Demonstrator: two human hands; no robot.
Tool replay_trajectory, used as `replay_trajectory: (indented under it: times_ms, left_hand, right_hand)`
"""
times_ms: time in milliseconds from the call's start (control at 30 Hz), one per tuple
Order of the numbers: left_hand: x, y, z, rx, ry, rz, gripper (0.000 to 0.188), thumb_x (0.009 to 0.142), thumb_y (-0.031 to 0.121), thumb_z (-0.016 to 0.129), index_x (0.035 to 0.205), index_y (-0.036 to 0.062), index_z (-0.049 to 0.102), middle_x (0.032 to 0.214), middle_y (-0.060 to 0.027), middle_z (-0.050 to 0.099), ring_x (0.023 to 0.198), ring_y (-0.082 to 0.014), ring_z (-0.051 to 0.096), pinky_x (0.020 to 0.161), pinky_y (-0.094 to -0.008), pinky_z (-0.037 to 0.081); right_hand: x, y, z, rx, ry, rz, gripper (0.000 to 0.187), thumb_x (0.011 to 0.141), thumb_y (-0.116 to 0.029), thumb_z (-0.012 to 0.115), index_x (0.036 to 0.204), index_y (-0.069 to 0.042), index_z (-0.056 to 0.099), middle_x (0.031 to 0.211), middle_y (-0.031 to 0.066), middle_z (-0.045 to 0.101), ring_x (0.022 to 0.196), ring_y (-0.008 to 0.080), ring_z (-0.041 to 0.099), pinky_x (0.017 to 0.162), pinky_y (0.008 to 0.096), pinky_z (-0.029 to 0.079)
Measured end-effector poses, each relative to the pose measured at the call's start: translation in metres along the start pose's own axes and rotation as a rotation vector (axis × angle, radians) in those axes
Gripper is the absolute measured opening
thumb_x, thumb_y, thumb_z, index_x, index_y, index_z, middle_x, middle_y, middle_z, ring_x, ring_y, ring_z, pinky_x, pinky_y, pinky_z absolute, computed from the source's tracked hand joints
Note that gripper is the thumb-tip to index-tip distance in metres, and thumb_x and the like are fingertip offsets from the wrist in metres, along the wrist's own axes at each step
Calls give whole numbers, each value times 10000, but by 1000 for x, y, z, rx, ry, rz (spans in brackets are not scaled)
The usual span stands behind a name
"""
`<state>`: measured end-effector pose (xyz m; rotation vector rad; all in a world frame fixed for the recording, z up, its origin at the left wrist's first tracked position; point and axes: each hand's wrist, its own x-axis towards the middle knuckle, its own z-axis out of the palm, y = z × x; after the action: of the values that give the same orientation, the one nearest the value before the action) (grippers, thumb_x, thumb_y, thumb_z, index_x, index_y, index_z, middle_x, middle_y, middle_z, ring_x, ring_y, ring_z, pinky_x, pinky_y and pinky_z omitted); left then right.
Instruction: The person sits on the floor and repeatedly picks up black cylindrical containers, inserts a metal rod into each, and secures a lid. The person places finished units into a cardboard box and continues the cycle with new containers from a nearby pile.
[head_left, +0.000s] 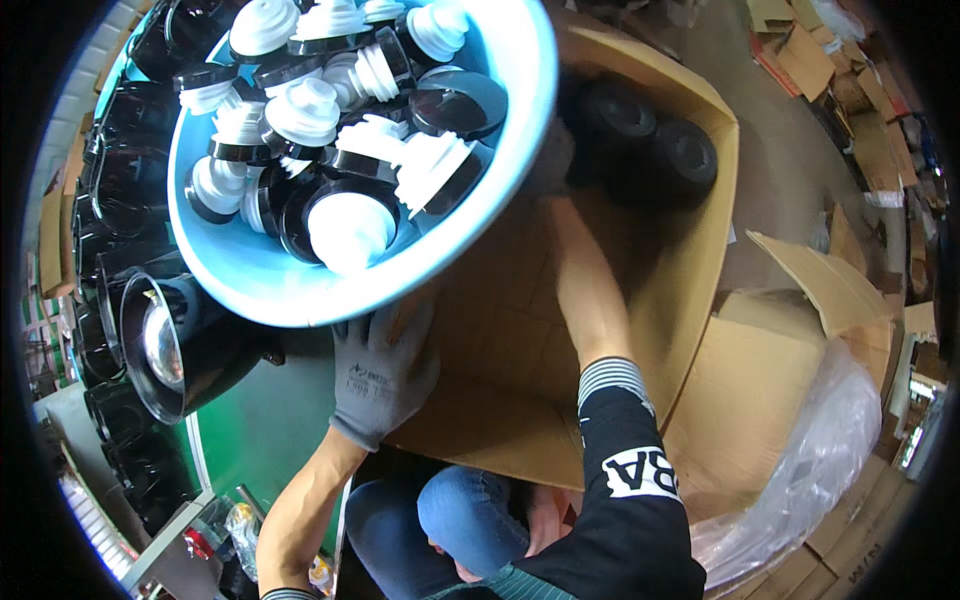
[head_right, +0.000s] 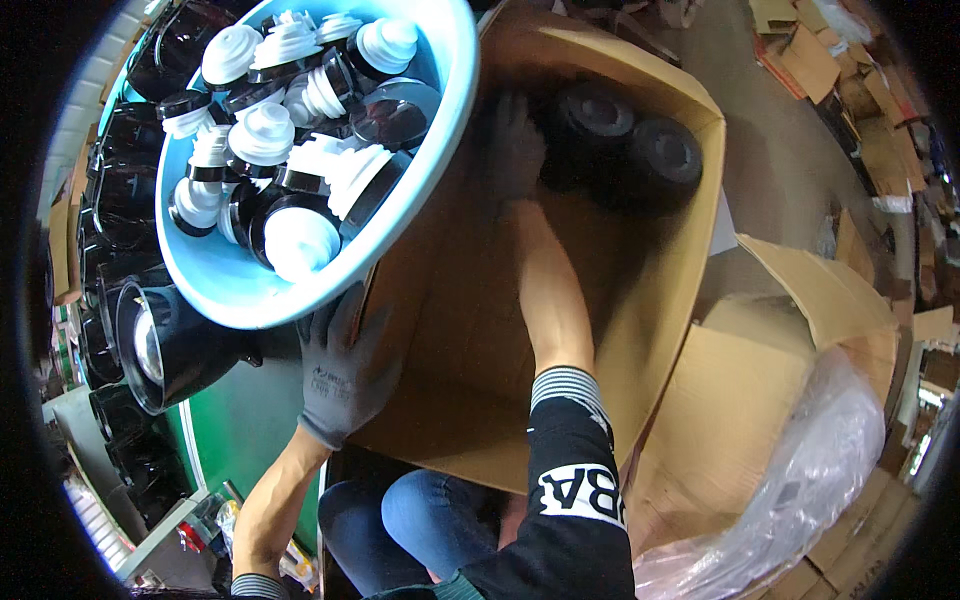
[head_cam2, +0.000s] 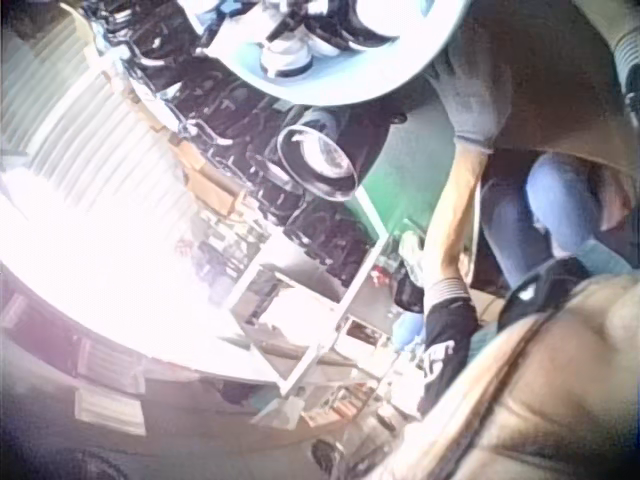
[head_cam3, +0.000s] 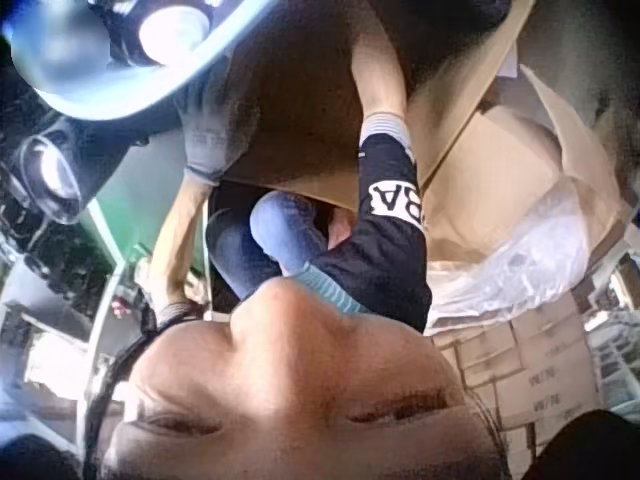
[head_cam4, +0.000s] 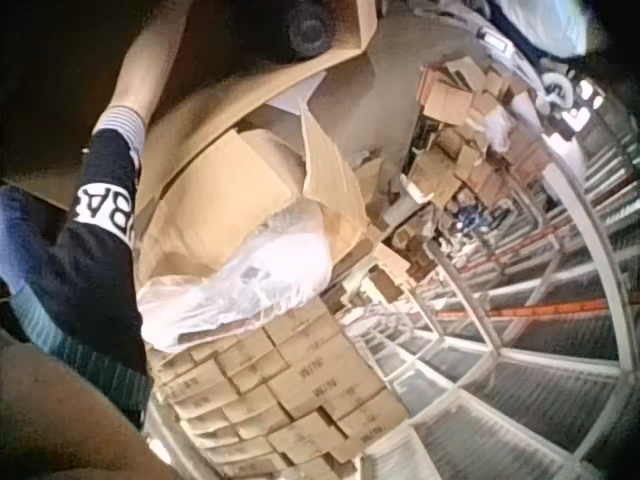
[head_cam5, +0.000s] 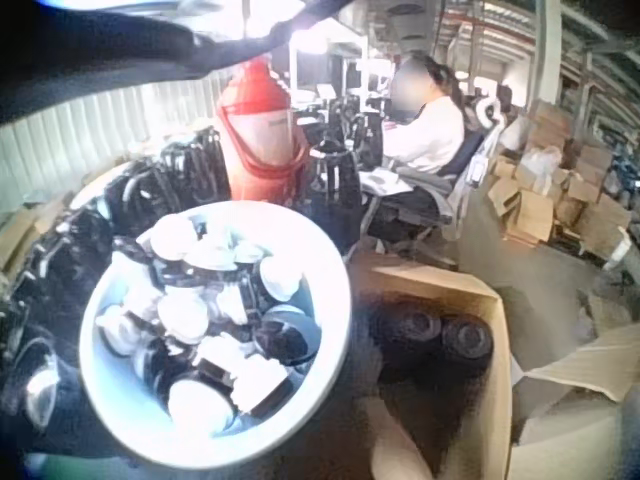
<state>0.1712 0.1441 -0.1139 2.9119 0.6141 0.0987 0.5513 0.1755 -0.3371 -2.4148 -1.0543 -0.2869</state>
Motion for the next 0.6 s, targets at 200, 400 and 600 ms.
replay_trajectory:
  times_ms: [200,400,600]
  left_hand:
    - [4,-5,1,3,-36,20,667,847,303,807,1492,216,664,1461,-185,506,1269,-458,537,1048,-629,476]
    - [1,-2,5,11,-45,-42,607,767,267,886,1344,164,728,1603,-218,448,1497,-485,392,1196,-668,361]
    - [8,-2,5,13,-1,12,587,751,200,872,1312,128,715,1619,-225,439,1510,-476,391,1218,-650,357]
  right_hand:
    - [44,63,58,96,72,11,440,991,-88,657,1429,-74,611,1253,182,656,942,322,758,727,438,657]
    - [16,1,-51,102,300,-89,450,997,-163,724,1440,-134,646,1360,165,678,1114,362,726,928,484,617]
    - [-89,-1,-55,934,138,775,534,1043,-322,729,1455,7,646,1437,230,678,1265,333,676,1032,437,565]
